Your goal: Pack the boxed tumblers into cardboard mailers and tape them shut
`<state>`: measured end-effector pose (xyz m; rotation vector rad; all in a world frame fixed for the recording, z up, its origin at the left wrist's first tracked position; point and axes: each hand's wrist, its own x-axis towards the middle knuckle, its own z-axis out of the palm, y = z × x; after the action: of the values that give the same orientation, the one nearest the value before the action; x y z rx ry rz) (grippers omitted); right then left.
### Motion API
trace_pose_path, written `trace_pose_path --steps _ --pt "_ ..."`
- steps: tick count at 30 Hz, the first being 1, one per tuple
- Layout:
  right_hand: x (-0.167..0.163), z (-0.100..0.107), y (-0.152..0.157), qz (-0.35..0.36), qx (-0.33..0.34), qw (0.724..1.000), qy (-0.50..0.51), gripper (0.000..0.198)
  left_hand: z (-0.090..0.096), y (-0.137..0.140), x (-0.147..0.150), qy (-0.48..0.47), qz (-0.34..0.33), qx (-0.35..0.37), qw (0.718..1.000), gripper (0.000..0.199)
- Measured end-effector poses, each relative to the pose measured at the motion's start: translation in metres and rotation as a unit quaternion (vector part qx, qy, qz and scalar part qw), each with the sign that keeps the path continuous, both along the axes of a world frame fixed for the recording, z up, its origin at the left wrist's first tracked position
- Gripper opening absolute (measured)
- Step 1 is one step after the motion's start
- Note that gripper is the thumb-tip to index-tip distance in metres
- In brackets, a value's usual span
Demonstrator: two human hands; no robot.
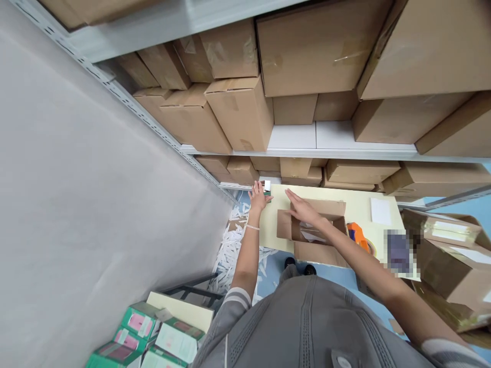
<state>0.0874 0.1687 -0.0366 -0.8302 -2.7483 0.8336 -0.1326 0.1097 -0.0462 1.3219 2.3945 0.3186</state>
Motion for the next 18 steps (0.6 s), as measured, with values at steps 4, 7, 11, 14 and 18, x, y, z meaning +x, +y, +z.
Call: trace_pose_path --steps 4,7,11,14,18 --pt "-0.089 0.002 0.033 -0.002 -0.045 0.997 -0.068 0.089 -0.008 0.004 -0.022 -0.1 0.024 0.02 0.995 0.105" --pt "-0.131 -0.005 0.047 -0.032 -0.059 0.991 -0.117 0.101 -0.016 0.009 -0.035 -0.162 0.042 0.056 0.984 0.108" --pt "-0.157 -0.016 0.052 -0.046 -0.058 0.984 -0.161 0.109 -0.028 0.01 -0.046 -0.207 0.028 0.094 0.974 0.104" --pt "-0.167 -0.018 0.048 -0.06 -0.05 0.98 -0.181 0.103 -0.034 0.007 -0.048 -0.198 0.04 0.091 0.975 0.098" --pt "-0.177 -0.016 0.036 -0.095 -0.039 0.976 -0.191 0.085 -0.036 0.004 -0.046 -0.182 0.056 0.081 0.978 0.09"
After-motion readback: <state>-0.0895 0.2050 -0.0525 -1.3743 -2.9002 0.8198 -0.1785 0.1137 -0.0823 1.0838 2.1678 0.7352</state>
